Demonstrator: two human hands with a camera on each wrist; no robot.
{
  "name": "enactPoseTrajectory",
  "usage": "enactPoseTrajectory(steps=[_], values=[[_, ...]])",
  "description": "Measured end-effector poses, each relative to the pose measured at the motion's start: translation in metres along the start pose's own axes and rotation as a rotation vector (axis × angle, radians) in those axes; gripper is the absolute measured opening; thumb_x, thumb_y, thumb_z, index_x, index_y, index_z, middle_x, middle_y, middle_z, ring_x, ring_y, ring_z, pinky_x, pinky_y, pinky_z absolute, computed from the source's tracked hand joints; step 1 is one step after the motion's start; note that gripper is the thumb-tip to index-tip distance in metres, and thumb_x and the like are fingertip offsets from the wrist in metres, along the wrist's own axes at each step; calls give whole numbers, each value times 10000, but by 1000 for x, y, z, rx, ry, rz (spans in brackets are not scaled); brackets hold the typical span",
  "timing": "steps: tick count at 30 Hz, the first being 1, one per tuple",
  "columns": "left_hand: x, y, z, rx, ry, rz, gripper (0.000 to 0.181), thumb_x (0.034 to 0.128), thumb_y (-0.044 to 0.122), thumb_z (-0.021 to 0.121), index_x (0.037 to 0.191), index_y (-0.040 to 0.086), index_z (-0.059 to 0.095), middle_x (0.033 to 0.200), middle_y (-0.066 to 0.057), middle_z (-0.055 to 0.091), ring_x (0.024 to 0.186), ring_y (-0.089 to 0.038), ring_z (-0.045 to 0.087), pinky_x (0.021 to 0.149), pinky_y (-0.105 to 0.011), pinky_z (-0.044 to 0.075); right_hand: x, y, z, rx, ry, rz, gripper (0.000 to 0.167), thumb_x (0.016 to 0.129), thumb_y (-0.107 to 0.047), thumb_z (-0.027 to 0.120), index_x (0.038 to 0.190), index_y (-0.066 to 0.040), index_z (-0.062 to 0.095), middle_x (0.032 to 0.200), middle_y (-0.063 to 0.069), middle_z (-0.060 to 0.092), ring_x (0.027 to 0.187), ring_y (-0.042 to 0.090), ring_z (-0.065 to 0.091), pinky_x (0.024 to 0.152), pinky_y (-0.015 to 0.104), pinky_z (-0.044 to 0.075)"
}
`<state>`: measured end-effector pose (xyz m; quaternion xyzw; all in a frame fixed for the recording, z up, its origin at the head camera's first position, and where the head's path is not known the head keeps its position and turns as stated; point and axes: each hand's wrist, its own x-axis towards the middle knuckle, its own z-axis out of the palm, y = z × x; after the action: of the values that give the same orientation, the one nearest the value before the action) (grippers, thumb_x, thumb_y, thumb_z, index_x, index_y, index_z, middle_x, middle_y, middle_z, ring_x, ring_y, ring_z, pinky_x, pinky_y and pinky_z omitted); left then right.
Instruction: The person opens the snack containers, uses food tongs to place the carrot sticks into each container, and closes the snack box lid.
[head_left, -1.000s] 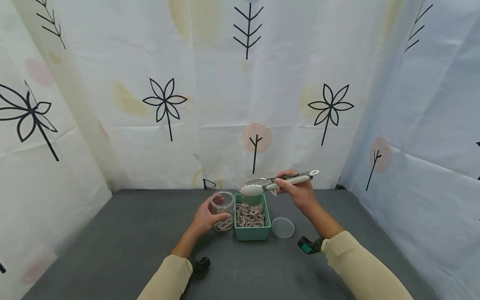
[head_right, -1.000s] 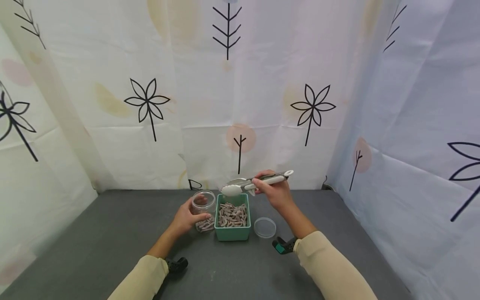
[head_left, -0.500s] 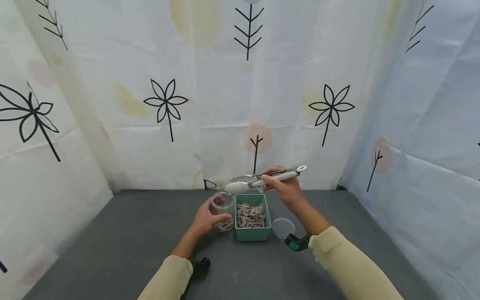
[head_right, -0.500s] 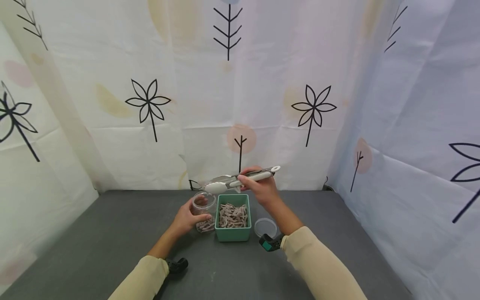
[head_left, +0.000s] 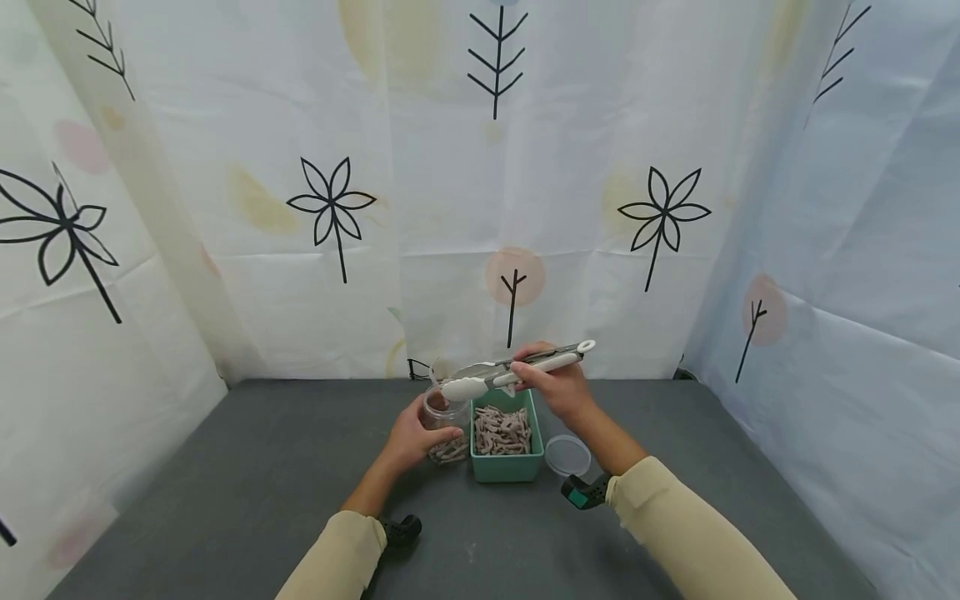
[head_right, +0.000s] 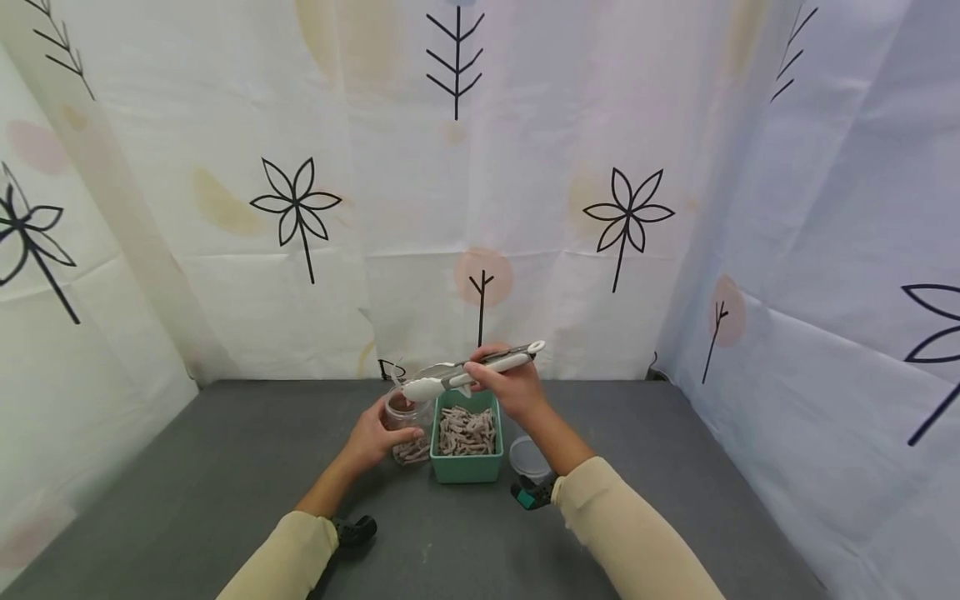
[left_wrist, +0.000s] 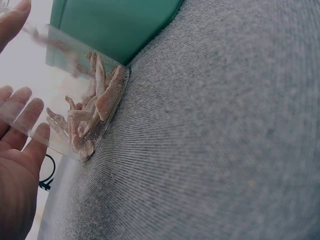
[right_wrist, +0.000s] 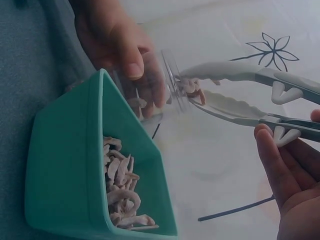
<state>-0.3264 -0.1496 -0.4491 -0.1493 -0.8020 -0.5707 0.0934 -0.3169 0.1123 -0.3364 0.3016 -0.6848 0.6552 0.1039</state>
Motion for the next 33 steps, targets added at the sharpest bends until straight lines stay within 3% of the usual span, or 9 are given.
enactPoseTrajectory(steps=[5,13,21,33], values=[[2,-4,0,1,3,-4,734,765,189,851,1380,28,483,1217,-131,596,1079,-278,590,871,-448,491,1,4,-3,5,11,-13,197,898,89,623,1071,180,602,981,247,616,789,185,692,685,440,559],[4,-6,2,-21,-6,15,703,759,162,854,1359,33,513,1279,-156,594,1139,-288,568,927,-479,454,-1,3,-8,9,47,-64,203,895,58,647,1048,181,596,956,249,632,791,147,693,670,378,568],[3,-5,1,-27,-9,22,710,770,148,844,1378,30,496,1322,-180,569,1189,-297,544,950,-481,431,-5,3,-29,-40,86,-66,233,900,49,647,1065,199,580,999,359,588,801,117,679,676,334,565],[2,-7,2,-10,-10,25,704,770,156,845,1376,51,502,1326,-172,571,1184,-294,551,938,-478,444,-21,14,-57,-100,-1,4,251,903,38,647,1102,171,571,1069,337,555,841,128,664,720,292,549]])
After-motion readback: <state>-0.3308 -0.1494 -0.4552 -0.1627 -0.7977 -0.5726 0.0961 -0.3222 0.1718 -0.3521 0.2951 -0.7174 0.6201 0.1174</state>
